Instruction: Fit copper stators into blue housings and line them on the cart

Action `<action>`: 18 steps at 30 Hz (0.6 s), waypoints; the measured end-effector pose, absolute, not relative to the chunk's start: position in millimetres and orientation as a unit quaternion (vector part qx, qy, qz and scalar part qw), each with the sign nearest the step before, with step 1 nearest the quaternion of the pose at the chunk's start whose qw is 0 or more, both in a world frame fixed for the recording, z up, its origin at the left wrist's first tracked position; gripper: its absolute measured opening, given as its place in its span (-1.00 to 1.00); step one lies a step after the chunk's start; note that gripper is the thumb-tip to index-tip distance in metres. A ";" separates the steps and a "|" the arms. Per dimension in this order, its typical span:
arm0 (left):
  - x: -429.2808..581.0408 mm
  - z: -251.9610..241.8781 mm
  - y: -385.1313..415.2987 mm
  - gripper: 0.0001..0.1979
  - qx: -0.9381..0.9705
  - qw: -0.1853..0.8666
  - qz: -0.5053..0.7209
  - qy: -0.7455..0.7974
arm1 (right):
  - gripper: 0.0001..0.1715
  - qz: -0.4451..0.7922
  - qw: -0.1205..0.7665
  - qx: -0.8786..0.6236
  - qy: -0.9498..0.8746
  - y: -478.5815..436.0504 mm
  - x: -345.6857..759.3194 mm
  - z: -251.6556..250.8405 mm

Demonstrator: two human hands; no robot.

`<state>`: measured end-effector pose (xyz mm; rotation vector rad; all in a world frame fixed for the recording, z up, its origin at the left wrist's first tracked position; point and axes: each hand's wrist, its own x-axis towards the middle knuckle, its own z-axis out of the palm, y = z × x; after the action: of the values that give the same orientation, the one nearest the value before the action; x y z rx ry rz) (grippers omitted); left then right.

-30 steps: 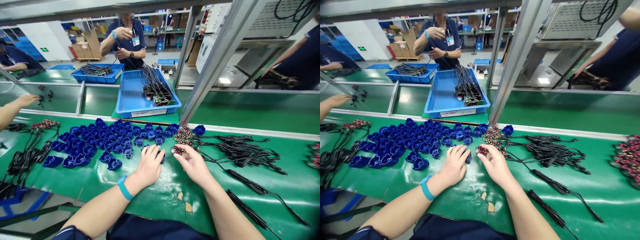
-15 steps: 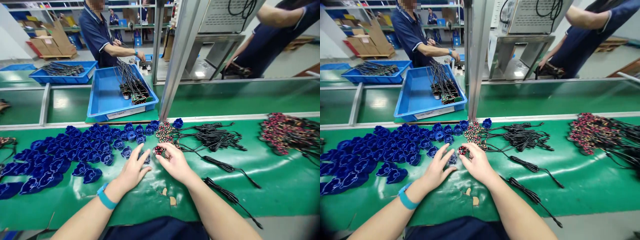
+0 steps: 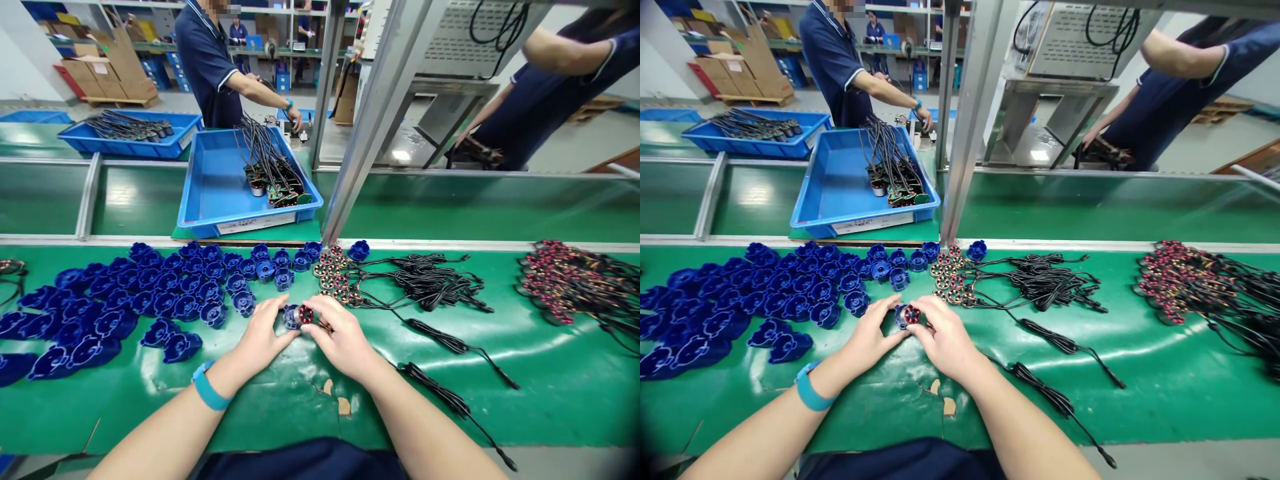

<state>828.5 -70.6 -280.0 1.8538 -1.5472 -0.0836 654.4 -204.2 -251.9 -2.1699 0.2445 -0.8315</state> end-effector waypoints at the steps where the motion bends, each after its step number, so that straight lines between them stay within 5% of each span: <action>1: 828.0 -279.6 -70.2 -0.37 0.713 0.361 -0.036 -0.601 | -0.64 -0.321 0.386 -0.859 0.096 -202.2 655.2 -253.3; 7: 821.9 -273.3 -72.5 -0.48 0.676 0.377 -0.065 -0.630 | -0.60 -0.270 0.323 -0.899 0.119 -194.9 656.6 -258.2; 18: 821.5 -272.5 -70.3 -0.45 0.665 0.388 -0.108 -0.629 | -0.57 -0.282 0.389 -0.869 0.121 -196.3 658.5 -262.9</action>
<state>821.5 -70.3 -272.5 1.6908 -1.6012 -0.2743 658.5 -196.3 -262.9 -2.2092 0.3069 -0.7180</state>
